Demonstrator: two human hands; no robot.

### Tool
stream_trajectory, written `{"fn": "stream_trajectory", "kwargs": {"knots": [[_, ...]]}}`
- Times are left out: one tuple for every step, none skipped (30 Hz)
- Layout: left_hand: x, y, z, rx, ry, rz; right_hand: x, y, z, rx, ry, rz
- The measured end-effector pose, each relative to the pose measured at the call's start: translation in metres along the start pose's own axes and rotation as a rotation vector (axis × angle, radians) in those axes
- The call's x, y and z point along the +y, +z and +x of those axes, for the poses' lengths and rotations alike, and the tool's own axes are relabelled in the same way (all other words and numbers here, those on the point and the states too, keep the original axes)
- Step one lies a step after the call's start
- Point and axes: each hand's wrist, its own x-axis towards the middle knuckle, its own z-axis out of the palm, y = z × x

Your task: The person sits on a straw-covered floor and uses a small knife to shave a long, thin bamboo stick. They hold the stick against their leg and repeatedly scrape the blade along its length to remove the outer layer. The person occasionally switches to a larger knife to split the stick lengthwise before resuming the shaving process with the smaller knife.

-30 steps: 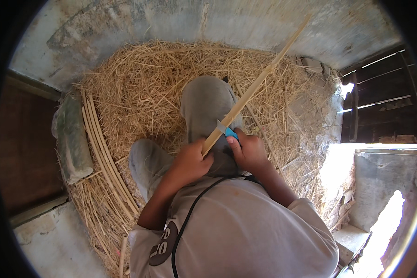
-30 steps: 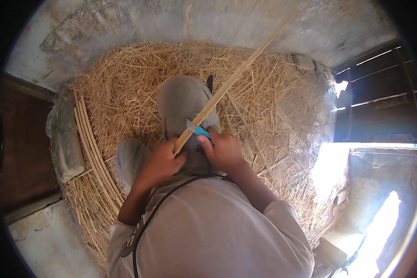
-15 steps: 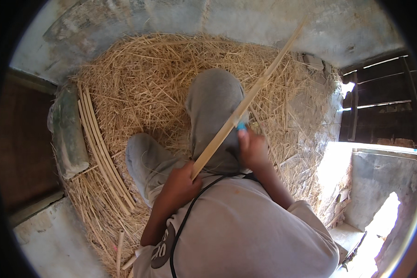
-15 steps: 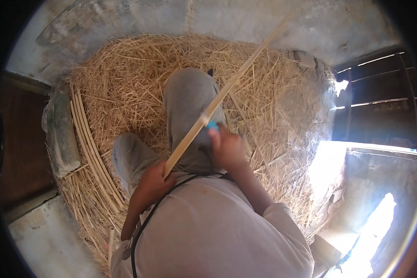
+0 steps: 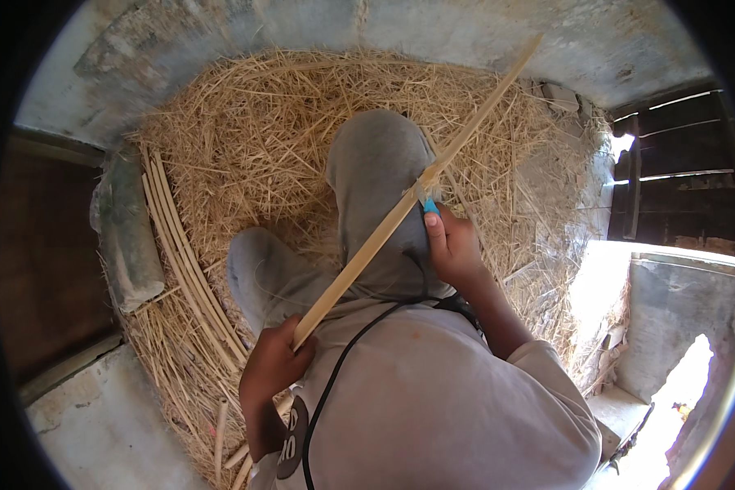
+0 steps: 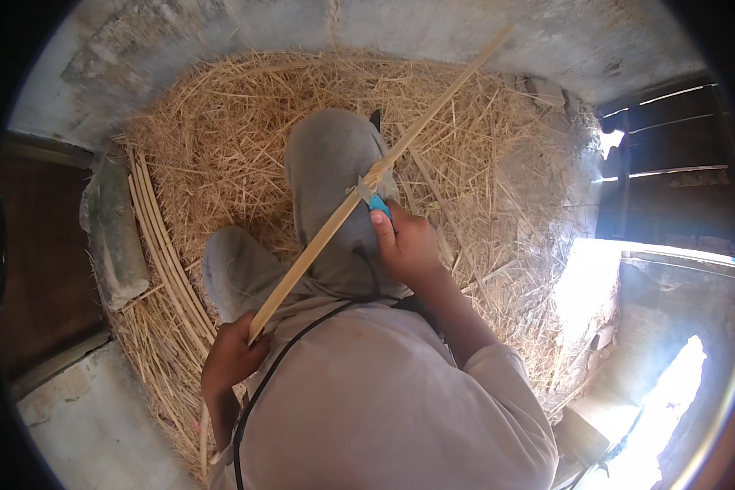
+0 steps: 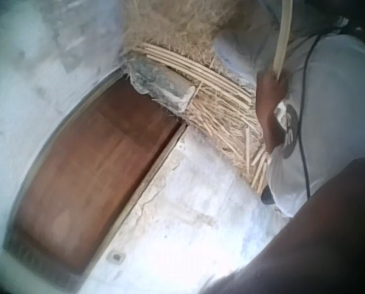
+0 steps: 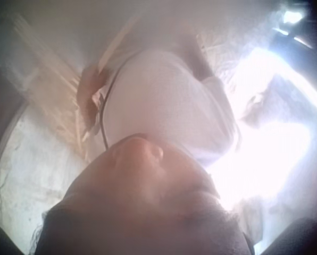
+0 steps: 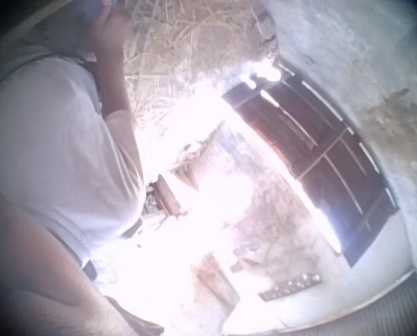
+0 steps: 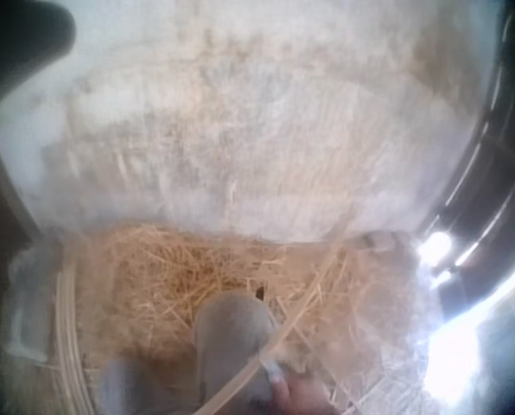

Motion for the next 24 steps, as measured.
{"fn": "stream_trajectory", "kwargs": {"knots": [[-0.002,0.000,0.008,0.025,0.030,0.028,-0.003,-0.001,0.000,-0.026,-0.016,-0.033],[-0.004,0.001,0.017,0.050,0.059,0.055,-0.006,-0.002,-0.001,-0.033,-0.031,-0.065],[-0.004,0.002,0.026,0.069,0.073,0.073,-0.008,-0.004,-0.002,-0.044,-0.051,-0.089],[-0.003,0.004,0.035,0.087,0.131,0.050,-0.011,-0.004,-0.003,-0.059,-0.061,-0.133],[0.001,0.009,0.045,0.100,0.173,0.018,-0.013,-0.005,-0.003,-0.079,-0.075,-0.169],[0.005,0.013,0.055,0.114,0.229,-0.031,-0.015,-0.005,-0.003,-0.104,-0.088,-0.206],[0.011,0.018,0.065,0.117,0.208,-0.017,-0.017,-0.006,-0.003,-0.105,-0.116,-0.202],[0.018,0.024,0.075,0.118,0.198,-0.020,-0.018,-0.006,-0.003,-0.114,-0.139,-0.197],[0.025,0.027,0.085,0.117,0.186,-0.028,-0.019,-0.007,-0.003,-0.112,-0.159,-0.196],[0.032,0.028,0.095,0.127,0.228,0.004,-0.020,-0.007,-0.003,-0.122,-0.165,-0.192],[0.039,0.028,0.105,0.133,0.267,0.032,-0.020,-0.008,-0.003,-0.122,-0.166,-0.189],[0.045,0.028,0.113,0.137,0.305,0.060,-0.020,-0.008,-0.002,-0.122,-0.165,-0.187],[0.051,0.032,0.118,0.157,0.303,0.089,-0.020,-0.008,-0.002,-0.122,-0.156,-0.183],[0.056,0.036,0.122,0.179,0.301,0.117,-0.019,-0.008,-0.002,-0.122,-0.147,-0.181],[0.059,0.038,0.124,0.213,0.327,0.138,-0.019,-0.008,-0.001,-0.130,-0.143,-0.177],[0.061,0.039,0.124,0.201,0.308,0.122,-0.017,-0.008,-0.002,-0.118,-0.147,-0.189],[0.062,0.040,0.125,0.200,0.317,0.101,-0.016,-0.007,-0.002,-0.113,-0.153,-0.199],[0.062,0.041,0.125,0.188,0.307,0.088,-0.015,-0.006,-0.002,-0.109,-0.157,-0.207],[0.061,0.043,0.124,0.193,0.321,0.074,-0.014,-0.005,-0.002,-0.099,-0.156,-0.217],[0.060,0.045,0.122,0.186,0.315,0.067,-0.013,-0.004,-0.003,-0.090,-0.154,-0.227],[0.059,0.046,0.121,0.181,0.316,0.057,-0.012,-0.003,-0.004,-0.091,-0.142,-0.240],[0.058,0.046,0.119,0.170,0.304,0.048,-0.012,-0.002,-0.005,-0.085,-0.146,-0.258],[0.057,0.046,0.117,0.160,0.299,0.037,-0.011,-0.001,-0.006,-0.088,-0.140,-0.279],[0.056,0.046,0.115,0.151,0.294,0.025,-0.011,0.000,-0.007,-0.092,-0.134,-0.300]]}}
